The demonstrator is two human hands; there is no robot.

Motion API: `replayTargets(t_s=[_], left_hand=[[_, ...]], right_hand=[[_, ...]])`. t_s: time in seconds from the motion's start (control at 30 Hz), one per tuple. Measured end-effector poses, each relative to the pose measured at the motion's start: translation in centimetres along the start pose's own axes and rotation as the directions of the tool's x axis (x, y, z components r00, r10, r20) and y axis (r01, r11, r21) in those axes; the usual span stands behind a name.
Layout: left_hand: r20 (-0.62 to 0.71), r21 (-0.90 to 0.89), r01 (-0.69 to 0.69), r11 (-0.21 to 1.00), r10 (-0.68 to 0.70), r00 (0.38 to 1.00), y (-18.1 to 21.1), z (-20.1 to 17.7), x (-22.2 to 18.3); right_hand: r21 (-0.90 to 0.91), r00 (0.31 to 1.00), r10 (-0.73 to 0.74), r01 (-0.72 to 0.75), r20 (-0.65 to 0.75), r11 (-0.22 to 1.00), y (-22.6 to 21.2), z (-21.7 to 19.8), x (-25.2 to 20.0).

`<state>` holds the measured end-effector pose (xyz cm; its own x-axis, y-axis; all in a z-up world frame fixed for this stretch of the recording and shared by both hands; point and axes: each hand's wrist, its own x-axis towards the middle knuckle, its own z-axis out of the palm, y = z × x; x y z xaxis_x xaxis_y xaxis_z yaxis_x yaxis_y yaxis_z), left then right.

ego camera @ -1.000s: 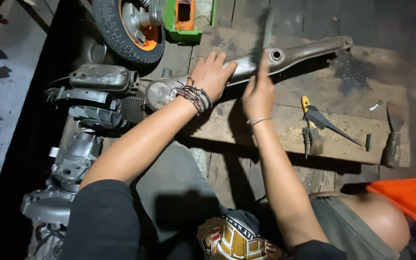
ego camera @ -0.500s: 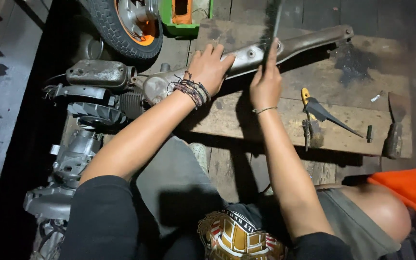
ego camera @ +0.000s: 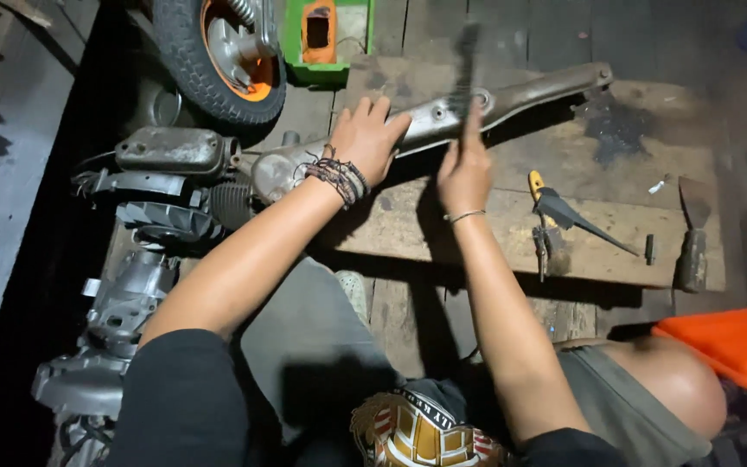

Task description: Using a wire brush to clean a metal motorcycle component on a wooden workspace.

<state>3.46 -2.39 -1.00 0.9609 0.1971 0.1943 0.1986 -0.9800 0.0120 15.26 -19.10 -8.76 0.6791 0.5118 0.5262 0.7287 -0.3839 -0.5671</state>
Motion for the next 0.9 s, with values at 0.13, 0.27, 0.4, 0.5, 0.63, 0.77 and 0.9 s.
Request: replayTargets(t_s=[0.13,0.27,0.4,0.5,0.63,0.77,0.9], left_hand=[[0.025,-0.005,0.001,1.0,-0.001,1.0,-0.1,-0.1,0.4],[0.047,0.007,-0.001,1.0,0.001,0.999,0.1,-0.4,0.2],[0.049,-0.012,0.009,1.0,-0.008,0.999,-0.1,-0.3,0.5],[0.078,0.019,0.01,1.0,-0.012,0.997,0.3,-1.2,0.3],[0.062,0.015,0.014,1.0,-0.015,0.998,0.3,-0.1,0.0],[0.054,0.015,-0.002,1.0,0.001,0.999,-0.2,0.2,0.6],[0.071,0.017,0.019,1.0,-0.02,0.997,0.0,0.3,0.4]], right_hand=[[0.053,0.997,0.057,-0.054,-0.058,0.997,-0.1,1.6,-0.2],[-0.077,0.997,-0.077,0.077,0.008,0.994,1.0,1.6,-0.5],[-0.007,0.997,-0.067,0.067,-0.049,0.998,-2.6,0.7,0.2],[-0.113,0.987,-0.13,0.14,0.09,0.984,0.1,1.6,-0.5],[-0.094,0.999,0.006,-0.01,-0.051,0.996,-0.5,1.0,-0.4],[-0.162,0.995,-0.052,0.066,0.09,0.985,-1.0,0.5,-0.4],[-0.011,0.999,0.047,-0.047,-0.005,0.999,-1.0,1.1,0.0]])
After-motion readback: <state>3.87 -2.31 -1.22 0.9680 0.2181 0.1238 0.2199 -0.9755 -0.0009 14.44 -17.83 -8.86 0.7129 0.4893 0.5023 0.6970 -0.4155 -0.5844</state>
